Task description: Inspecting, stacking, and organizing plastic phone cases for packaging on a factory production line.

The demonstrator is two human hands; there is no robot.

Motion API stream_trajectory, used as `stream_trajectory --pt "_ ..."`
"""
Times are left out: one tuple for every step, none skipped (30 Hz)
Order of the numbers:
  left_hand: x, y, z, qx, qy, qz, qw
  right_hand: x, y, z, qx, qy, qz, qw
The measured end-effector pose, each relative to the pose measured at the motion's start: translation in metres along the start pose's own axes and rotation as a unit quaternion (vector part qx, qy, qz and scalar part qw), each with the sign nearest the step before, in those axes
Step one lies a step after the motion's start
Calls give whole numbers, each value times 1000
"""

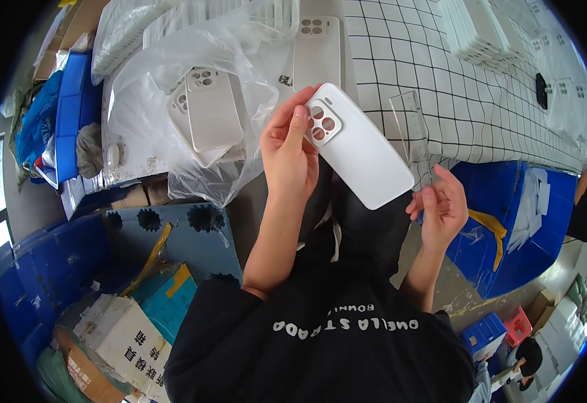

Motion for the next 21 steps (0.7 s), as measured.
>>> stream_trajectory --pt "0 1 2 -11 -17 11 1000 -1 1 4 11 30 7 999" --pt "0 0 4 -12 -16 12 1000 -2 2 6 11 30 5 999" --pt "1 0 5 -28 -57 2 998 -3 2 9 36 82 28 996" --pt "3 -1 6 -44 -99 -8 994 -4 1 12 60 134 51 988" --pt "5 -2 6 -60 -141 -18 988 -4 0 15 83 185 74 976" --pt "7 -5 7 -60 -141 -17 988 -5 -3 18 84 185 73 977" --pt "11 -10 8 -34 -146 -23 988 -5 -10 22 111 188 78 973" --pt "15 -15 7 -8 -151 -28 988 -4 -17 26 138 191 84 968" --pt "19 -17 7 18 -157 -34 987 -4 -21 27 164 194 90 963" --pt "23 -16 9 17 -157 -34 987 -5 -23 26 163 193 90 963" --pt "27 -15 12 33 -136 -12 990 -8 -26 23 169 204 83 961" --pt "30 -13 14 48 -115 11 992 -10 -28 21 175 214 76 958" --pt "31 -12 16 63 -94 33 993 -11 -30 19 181 224 69 955" --pt "30 -10 17 63 -94 33 993 -11 -30 17 181 224 69 955" --pt "29 -9 17 53 -86 29 994 -11 -29 15 182 221 68 956" --pt "27 -8 17 42 -78 25 996 -12 -28 12 183 217 66 956" --pt "26 -8 18 32 -70 21 997 -12 -28 11 184 214 65 957" --pt "26 -8 18 32 -69 21 997 -12 -28 9 185 214 66 957" --pt "25 -8 18 31 -59 17 998 -11 -28 6 185 211 64 958" --pt "25 -8 18 29 -49 12 998 -11 -28 5 185 209 63 958" --pt "25 -8 18 27 -40 8 999 -11 -29 4 184 206 62 959"
Point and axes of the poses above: each hand's wrist, its own x-axis away from the middle knuckle, its own y-axis out of the back of the hand, z = x × y, the point moved 1 cm from there along -x, towards the middle knuckle, and after that the axes turned 11 degrees about -z, right-handed, at the moved point
